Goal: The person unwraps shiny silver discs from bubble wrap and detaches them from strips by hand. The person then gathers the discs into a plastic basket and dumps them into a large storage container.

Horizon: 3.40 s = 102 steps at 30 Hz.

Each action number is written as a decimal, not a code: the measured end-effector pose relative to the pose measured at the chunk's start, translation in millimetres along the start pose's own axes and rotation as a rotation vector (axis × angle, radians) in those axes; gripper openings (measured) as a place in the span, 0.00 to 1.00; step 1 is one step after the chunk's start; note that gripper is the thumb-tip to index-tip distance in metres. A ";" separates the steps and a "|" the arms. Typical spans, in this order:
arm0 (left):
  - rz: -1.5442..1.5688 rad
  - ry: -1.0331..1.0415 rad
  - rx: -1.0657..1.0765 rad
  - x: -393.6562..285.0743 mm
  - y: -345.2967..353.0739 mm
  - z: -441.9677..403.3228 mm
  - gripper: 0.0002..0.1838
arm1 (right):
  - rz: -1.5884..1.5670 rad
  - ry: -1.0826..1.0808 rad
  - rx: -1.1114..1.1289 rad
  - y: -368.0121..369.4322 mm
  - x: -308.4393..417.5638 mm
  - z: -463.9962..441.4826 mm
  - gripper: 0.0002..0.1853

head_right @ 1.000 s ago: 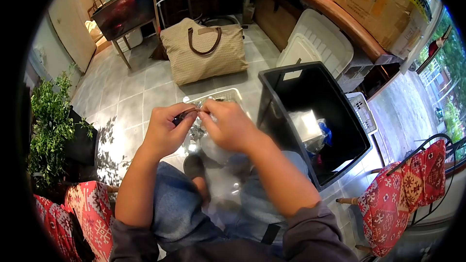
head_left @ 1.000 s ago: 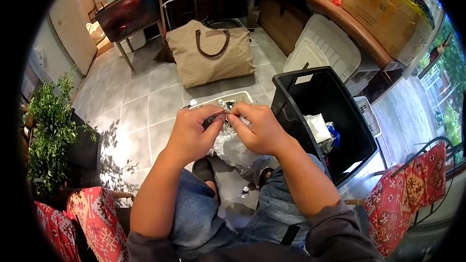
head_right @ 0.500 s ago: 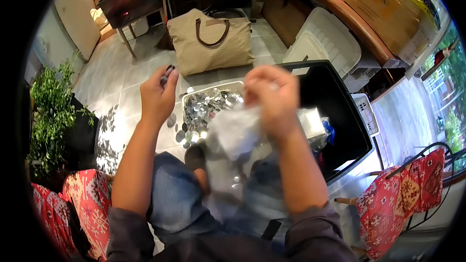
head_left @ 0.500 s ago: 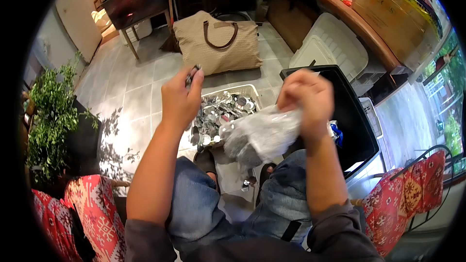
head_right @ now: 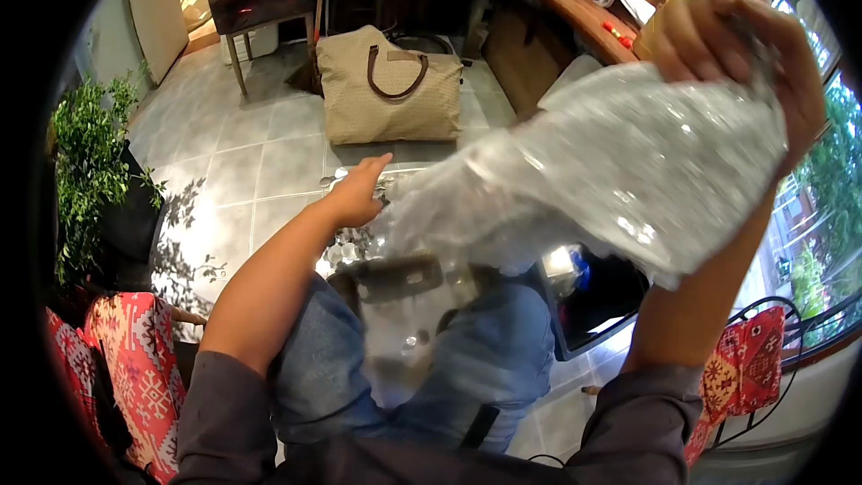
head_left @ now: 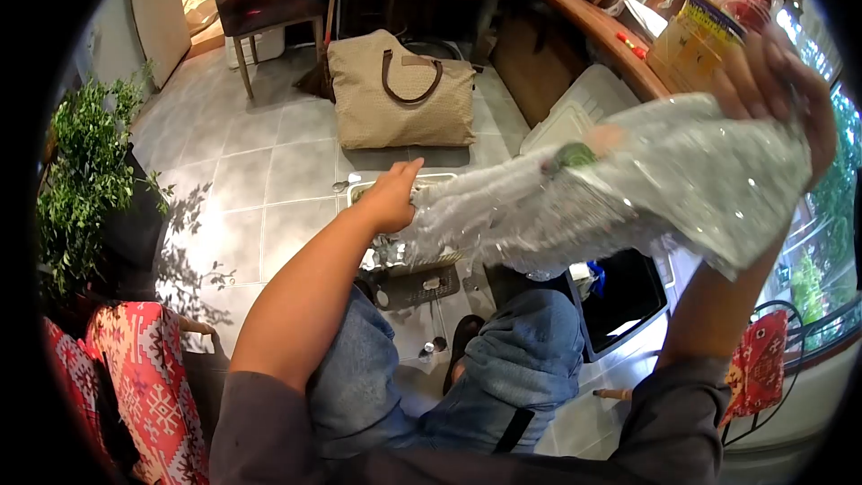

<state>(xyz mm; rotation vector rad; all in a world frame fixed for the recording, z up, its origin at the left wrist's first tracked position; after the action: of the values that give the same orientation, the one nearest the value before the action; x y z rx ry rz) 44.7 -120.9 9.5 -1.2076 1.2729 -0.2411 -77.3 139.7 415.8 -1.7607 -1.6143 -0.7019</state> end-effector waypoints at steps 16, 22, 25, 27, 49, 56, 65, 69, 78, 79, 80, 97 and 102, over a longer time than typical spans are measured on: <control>0.274 0.088 0.417 4.3 81.3 -6.4 0.14 | -0.302 0.001 0.197 -41.0 107.4 5.4 0.06; 0.770 -0.124 0.044 -22.7 24.0 -12.2 0.14 | -0.457 -0.019 0.264 -24.9 95.9 19.0 0.06; 1.285 -0.188 0.025 -31.2 -1.7 -18.6 0.12 | -0.373 0.029 0.191 -29.0 66.8 41.1 0.08; 1.316 -0.188 -0.077 -40.3 -41.5 -12.0 0.10 | -0.318 0.049 0.194 -20.8 44.0 49.1 0.09; -0.032 0.276 0.389 -63.8 31.2 27.4 0.24 | -0.792 -0.026 0.423 -25.3 33.0 83.6 0.10; 0.136 0.348 0.758 -131.4 89.4 63.9 0.24 | -0.699 0.004 0.372 -36.5 57.0 104.5 0.08; 0.405 0.064 0.643 -102.5 2.8 40.5 0.10 | -0.588 0.052 0.376 -57.5 59.5 147.1 0.08; 0.592 0.073 0.694 -108.7 -7.5 48.9 0.10 | -0.644 0.018 0.359 -60.0 54.7 155.6 0.09; 0.486 0.499 0.556 -156.2 81.9 66.4 0.26 | -0.812 -0.029 0.461 -12.4 51.5 145.5 0.06; 0.494 0.491 0.592 -157.6 85.0 65.9 0.26 | -0.820 -0.047 0.471 -5.4 51.7 146.8 0.06; 0.477 0.465 0.609 -154.6 88.3 64.2 0.25 | -0.828 -0.065 0.477 -1.3 54.4 150.8 0.05; 0.572 0.235 0.619 -138.4 -27.5 48.9 0.10 | -0.175 0.489 0.037 -25.7 -2.6 230.8 0.16; 1.057 0.323 0.526 -145.8 -60.7 53.6 0.08 | 0.805 1.004 0.189 14.1 -96.2 225.6 0.43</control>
<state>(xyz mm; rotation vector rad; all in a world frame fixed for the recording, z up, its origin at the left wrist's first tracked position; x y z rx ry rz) 63.7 -11.8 134.2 0.0368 1.8129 0.0240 -81.1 247.3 194.9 -1.3589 -0.2482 -0.7826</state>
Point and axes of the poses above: each hand's wrist, its own z-axis away from the middle knuckle, its own y-axis out of the palm, x = y × z, the point moved 5 cm from there along -z, towards the middle knuckle, and after that the axes turned 4 degrees about -x, right-handed, at the moved point
